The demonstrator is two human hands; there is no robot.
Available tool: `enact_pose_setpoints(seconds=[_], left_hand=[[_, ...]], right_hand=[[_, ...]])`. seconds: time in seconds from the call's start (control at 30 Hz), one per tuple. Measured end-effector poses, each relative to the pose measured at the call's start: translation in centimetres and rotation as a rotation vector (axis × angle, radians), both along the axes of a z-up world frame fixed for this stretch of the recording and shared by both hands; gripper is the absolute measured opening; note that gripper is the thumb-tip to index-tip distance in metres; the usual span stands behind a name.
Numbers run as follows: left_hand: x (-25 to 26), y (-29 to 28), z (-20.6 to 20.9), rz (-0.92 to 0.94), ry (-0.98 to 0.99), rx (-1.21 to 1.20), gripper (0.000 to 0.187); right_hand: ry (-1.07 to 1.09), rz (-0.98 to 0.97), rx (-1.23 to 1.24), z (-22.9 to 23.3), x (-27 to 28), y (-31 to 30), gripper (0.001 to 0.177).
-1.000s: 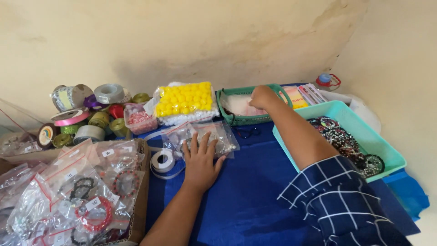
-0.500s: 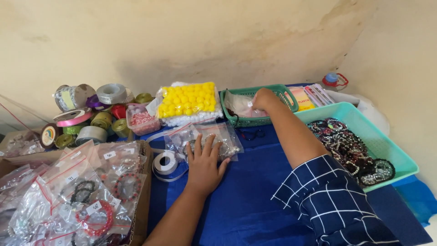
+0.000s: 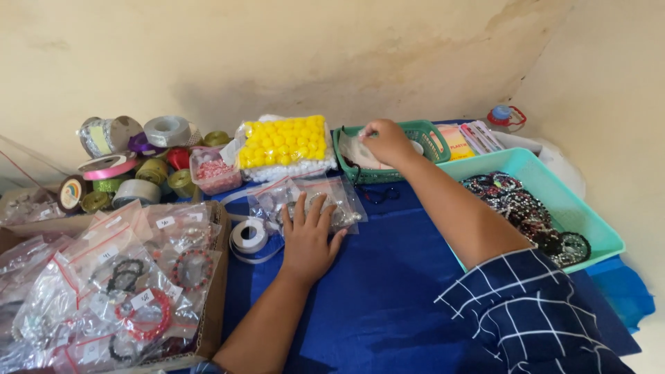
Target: Packaging handmade beaded bracelets into individual clear plastic zip bags.
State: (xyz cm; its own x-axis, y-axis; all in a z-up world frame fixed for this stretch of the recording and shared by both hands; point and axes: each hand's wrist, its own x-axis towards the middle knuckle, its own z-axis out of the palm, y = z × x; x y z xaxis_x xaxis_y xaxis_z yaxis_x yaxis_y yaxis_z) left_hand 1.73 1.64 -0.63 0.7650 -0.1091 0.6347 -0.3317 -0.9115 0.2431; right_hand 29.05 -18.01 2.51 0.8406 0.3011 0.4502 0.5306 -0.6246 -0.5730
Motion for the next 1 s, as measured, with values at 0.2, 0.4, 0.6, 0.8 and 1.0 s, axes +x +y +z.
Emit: enact_pose_setpoints(seconds=[0.2, 0.4, 0.6, 0.8, 1.0], left_hand=[[-0.2, 0.2, -0.4, -0.008, -0.060, -0.123, 0.071], [-0.7, 0.3, 0.3, -0.050, -0.166, -0.196, 0.084], [-0.6, 0.5, 0.2, -0.184, 0.067, -0.305, 0.066], [-0.5, 0.6, 0.1, -0.226, 0.072, -0.463, 0.048], [-0.2, 0.7, -0.1, -0.281, 0.111, -0.785, 0.039]], right_hand=[[0.286, 0.293, 0.277, 1.9, -10.7, 3.1, 0.009], [0.405, 0.483, 0.559, -2.3, -18.2, 1.5, 0.008], [0.627, 0.471, 0.956, -4.0, -20.4, -0.2, 0.013], [0.644, 0.260, 1.093, -6.5, -19.9, -0.4, 0.017], [0.246, 0.144, 0.991, -7.3, -20.6, -0.4, 0.024]])
